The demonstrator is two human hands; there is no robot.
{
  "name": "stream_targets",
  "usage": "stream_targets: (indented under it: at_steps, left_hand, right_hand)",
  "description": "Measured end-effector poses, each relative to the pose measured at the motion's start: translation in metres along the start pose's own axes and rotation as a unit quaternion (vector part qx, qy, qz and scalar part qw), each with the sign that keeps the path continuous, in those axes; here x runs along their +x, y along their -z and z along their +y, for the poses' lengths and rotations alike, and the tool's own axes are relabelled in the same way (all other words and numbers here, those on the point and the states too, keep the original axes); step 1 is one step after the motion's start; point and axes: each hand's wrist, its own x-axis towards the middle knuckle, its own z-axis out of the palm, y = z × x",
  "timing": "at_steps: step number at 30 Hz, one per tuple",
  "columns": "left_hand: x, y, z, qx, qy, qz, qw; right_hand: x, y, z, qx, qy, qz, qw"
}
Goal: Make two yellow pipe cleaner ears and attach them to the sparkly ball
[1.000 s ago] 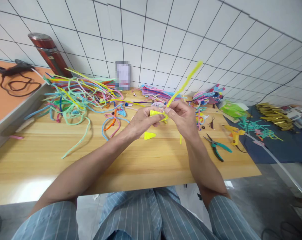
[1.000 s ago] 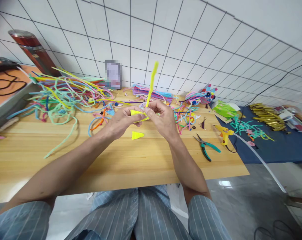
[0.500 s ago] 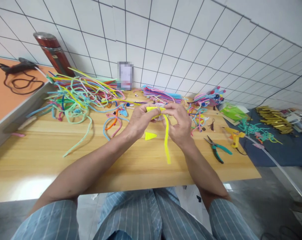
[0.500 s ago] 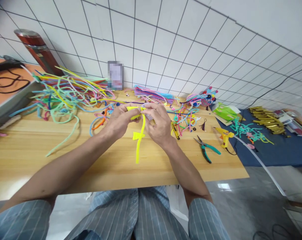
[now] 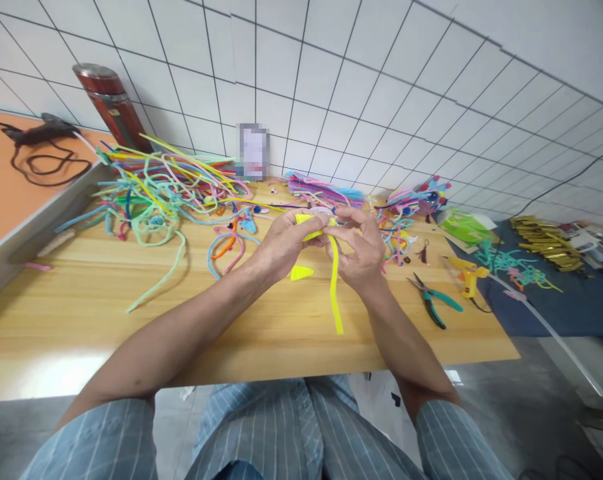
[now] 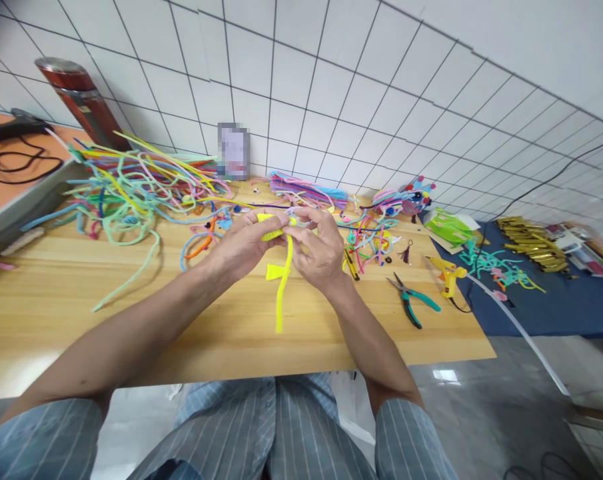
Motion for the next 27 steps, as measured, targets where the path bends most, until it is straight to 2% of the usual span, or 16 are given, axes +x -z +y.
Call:
stream_targets:
  at_steps: [3, 6, 8, 9, 10, 12, 13, 14, 15, 17, 19, 20, 22, 27]
  left_hand:
    - [0.002, 0.001, -0.003, 0.016, -0.014, 0.010, 1.000]
    - [0.007, 0.008, -0.006, 0.055, -0.067, 0.051, 0.995]
    - [0.012, 0.015, -0.006, 0.098, -0.119, 0.094, 0.984]
    - [0.015, 0.020, -0.004, 0.128, -0.148, 0.114, 0.974]
    - [0.018, 0.024, -0.003, 0.161, -0.177, 0.132, 0.962]
    - [0.023, 0.032, 0.001, 0.227, -0.225, 0.156, 0.935]
    - [0.025, 0.035, 0.003, 0.253, -0.243, 0.160, 0.922]
    - [0.025, 0.036, 0.004, 0.272, -0.256, 0.159, 0.914]
    - [0.026, 0.036, 0.004, 0.281, -0.263, 0.154, 0.910]
    - [0.023, 0.033, 0.000, 0.280, -0.252, 0.129, 0.917]
    - [0.017, 0.025, -0.006, 0.255, -0.216, 0.094, 0.938]
    - [0.013, 0.020, -0.009, 0.237, -0.194, 0.076, 0.949]
    - [0.006, 0.011, -0.014, 0.198, -0.155, 0.047, 0.967]
    - [-0.006, -0.006, -0.017, 0.126, -0.099, 0.039, 0.986]
  right_hand:
    - [-0.004, 0.000, -0.003, 0.014, -0.036, -0.012, 0.999]
    - [-0.002, 0.006, -0.008, 0.058, -0.100, -0.014, 0.993]
    - [0.003, 0.018, -0.009, 0.141, -0.180, -0.066, 0.971]
    - [0.005, 0.026, -0.008, 0.203, -0.230, -0.117, 0.945]
    - [0.006, 0.036, -0.006, 0.275, -0.280, -0.179, 0.902]
    - [0.007, 0.058, 0.001, 0.419, -0.346, -0.280, 0.791]
    - [0.007, 0.067, 0.004, 0.477, -0.357, -0.292, 0.749]
    - [0.005, 0.074, 0.007, 0.513, -0.363, -0.267, 0.730]
    - [0.004, 0.078, 0.010, 0.521, -0.373, -0.219, 0.736]
    - [0.001, 0.077, 0.011, 0.458, -0.398, -0.088, 0.790]
    - [-0.002, 0.067, 0.006, 0.344, -0.417, 0.003, 0.841]
    - [-0.002, 0.059, 0.002, 0.305, -0.419, 0.016, 0.855]
    - [-0.003, 0.044, -0.008, 0.273, -0.416, 0.001, 0.868]
    - [-0.003, 0.018, -0.030, 0.324, -0.407, -0.055, 0.853]
